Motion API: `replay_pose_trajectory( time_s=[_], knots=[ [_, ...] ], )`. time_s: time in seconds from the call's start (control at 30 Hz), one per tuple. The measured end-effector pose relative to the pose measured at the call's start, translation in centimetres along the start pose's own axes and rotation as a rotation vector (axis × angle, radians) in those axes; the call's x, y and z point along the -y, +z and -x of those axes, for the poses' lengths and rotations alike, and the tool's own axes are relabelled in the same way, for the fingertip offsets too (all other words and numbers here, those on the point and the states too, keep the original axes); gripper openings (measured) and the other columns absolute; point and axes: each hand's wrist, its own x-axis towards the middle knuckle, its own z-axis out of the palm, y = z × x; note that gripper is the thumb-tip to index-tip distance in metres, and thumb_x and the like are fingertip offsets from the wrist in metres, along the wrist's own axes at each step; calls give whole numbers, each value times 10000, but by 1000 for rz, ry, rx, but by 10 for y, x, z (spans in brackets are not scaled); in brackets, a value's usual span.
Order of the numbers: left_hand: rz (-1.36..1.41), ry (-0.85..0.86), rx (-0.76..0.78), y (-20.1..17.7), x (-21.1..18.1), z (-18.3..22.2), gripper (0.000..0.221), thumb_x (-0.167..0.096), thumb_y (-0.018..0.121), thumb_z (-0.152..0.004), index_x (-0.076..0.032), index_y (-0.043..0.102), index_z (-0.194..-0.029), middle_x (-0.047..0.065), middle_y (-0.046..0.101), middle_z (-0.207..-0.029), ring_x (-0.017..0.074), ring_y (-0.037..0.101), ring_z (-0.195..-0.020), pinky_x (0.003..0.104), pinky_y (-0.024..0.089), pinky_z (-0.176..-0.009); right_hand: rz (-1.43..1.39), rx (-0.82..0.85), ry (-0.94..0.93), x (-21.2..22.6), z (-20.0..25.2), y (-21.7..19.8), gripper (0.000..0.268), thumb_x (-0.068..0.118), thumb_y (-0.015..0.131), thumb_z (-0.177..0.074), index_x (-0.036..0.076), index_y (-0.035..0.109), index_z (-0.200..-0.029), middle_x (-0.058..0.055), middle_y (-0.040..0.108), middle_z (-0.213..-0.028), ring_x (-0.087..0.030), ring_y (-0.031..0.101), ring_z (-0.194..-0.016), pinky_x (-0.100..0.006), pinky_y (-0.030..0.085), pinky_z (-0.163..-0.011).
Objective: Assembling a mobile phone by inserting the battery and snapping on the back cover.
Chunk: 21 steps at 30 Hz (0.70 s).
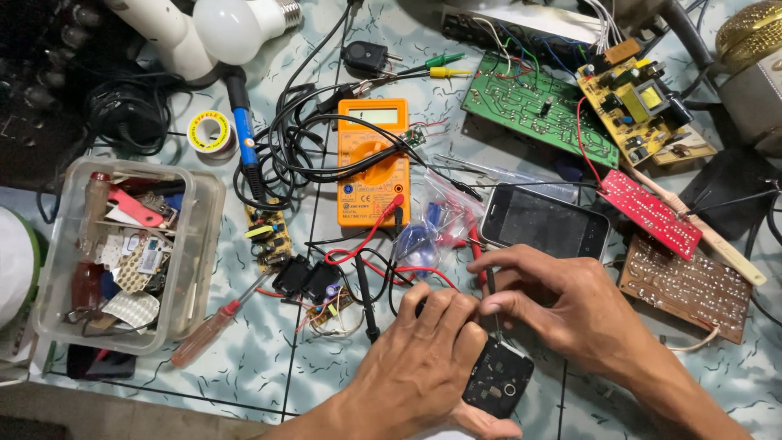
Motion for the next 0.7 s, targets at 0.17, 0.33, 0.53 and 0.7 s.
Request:
replay_pose_trajectory(
  time_s=[0.17,0.33,0.53,0.7],
  knots=[
    [18,-4,4,-5,-1,-2,729,-652,372,-714,56,460,-864,214,460,-990,363,443,-941,496,304,-926,34,-14,40,-5,1,1,129,245,653,-741,131,640,-800,36,639,-530,-17,606,-414,-164,470,-424],
    [8,-13,-8,-5,-3,-3,735,-660,410,-696,53,460,-867,200,457,-995,353,437,-931,491,308,-924,18,1,37,-7,0,-1,140,270,619,-761,146,652,-816,34,628,-476,-12,597,-403,-165,459,-434],
    [-4,-8,-16,-5,-3,-4,744,-671,409,-685,47,461,-876,197,454,-994,349,443,-935,489,318,-917,78,17,120,-4,0,-3,93,262,628,-766,173,645,-790,34,619,-431,-29,526,-392,-188,422,-444],
    [-1,-7,-28,-7,-4,-5,731,-663,443,-680,43,459,-871,198,465,-995,340,448,-923,487,326,-906,58,27,128,0,0,-4,100,267,624,-772,169,641,-764,36,615,-428,-34,462,-396,-197,389,-434]
  ],
)
